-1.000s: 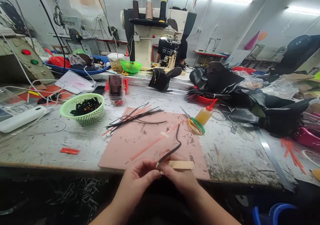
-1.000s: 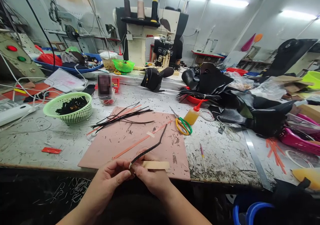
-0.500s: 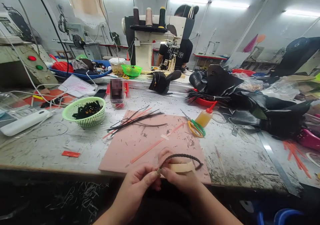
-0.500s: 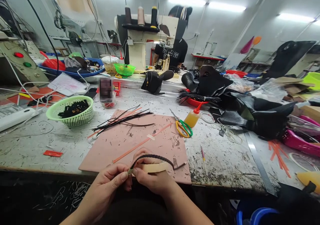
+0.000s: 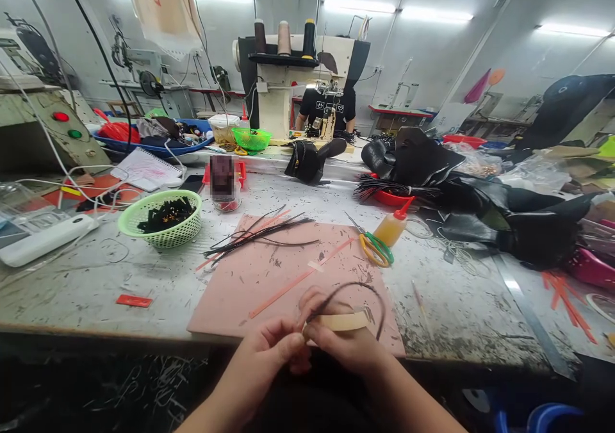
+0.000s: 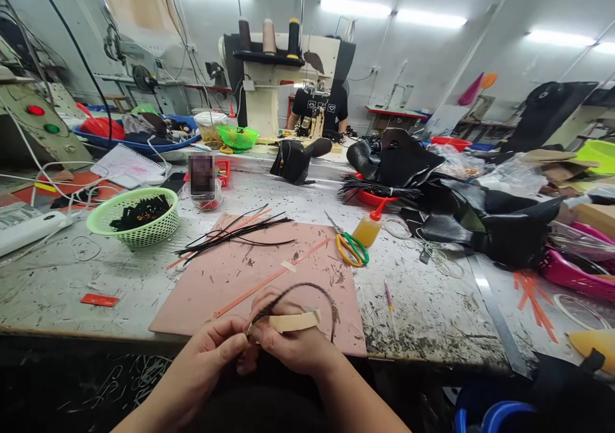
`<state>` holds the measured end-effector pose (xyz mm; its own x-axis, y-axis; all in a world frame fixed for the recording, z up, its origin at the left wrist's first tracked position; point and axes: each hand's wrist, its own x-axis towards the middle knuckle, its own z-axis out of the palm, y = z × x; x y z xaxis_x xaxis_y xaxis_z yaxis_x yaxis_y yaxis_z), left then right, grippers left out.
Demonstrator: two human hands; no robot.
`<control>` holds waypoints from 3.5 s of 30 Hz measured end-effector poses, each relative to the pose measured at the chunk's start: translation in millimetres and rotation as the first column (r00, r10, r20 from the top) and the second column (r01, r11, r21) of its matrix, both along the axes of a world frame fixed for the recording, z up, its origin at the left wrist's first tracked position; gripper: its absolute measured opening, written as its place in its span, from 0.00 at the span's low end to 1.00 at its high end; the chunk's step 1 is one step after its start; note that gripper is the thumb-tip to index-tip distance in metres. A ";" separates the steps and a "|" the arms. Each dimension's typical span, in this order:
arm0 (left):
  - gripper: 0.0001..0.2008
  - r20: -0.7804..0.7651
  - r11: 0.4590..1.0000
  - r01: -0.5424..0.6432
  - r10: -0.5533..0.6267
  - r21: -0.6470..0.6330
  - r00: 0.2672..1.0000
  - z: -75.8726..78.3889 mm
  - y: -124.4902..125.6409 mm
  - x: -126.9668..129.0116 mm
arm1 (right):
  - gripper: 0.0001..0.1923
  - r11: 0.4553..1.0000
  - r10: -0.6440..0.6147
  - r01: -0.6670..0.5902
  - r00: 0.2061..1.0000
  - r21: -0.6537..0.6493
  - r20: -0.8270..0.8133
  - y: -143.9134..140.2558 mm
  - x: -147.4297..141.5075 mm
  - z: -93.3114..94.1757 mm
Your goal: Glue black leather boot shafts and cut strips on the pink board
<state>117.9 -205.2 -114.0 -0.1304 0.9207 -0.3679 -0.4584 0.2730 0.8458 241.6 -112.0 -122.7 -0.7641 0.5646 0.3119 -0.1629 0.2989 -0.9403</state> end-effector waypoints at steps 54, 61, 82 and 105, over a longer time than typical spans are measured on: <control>0.12 -0.204 0.790 -0.612 0.593 -0.040 0.779 -24.5 13.2 -58.9 | 0.34 0.750 -0.661 0.274 0.302 0.601 0.687 183.0 71.6 -33.0; 0.12 -0.231 0.795 -0.607 0.590 -0.005 0.774 -29.9 5.1 -76.5 | 0.30 0.831 -0.556 0.377 0.553 0.409 0.621 110.6 52.2 -3.4; 0.09 -0.157 0.765 -0.632 0.644 0.122 0.749 -32.4 5.5 -95.9 | 0.17 0.940 0.336 -0.316 0.775 -0.133 0.536 13.2 -62.9 -2.6; 0.12 -0.220 0.930 -0.368 0.360 0.007 0.906 -27.8 -7.8 -79.5 | 0.22 0.986 0.068 -0.016 0.949 -0.168 0.309 18.6 -78.5 -10.7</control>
<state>38.5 -213.0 -141.8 -0.5332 0.7818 -0.3234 -0.3405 0.1516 0.9279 163.1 -93.3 -133.4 -0.8326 0.5525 -0.0388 0.1375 0.1383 -0.9808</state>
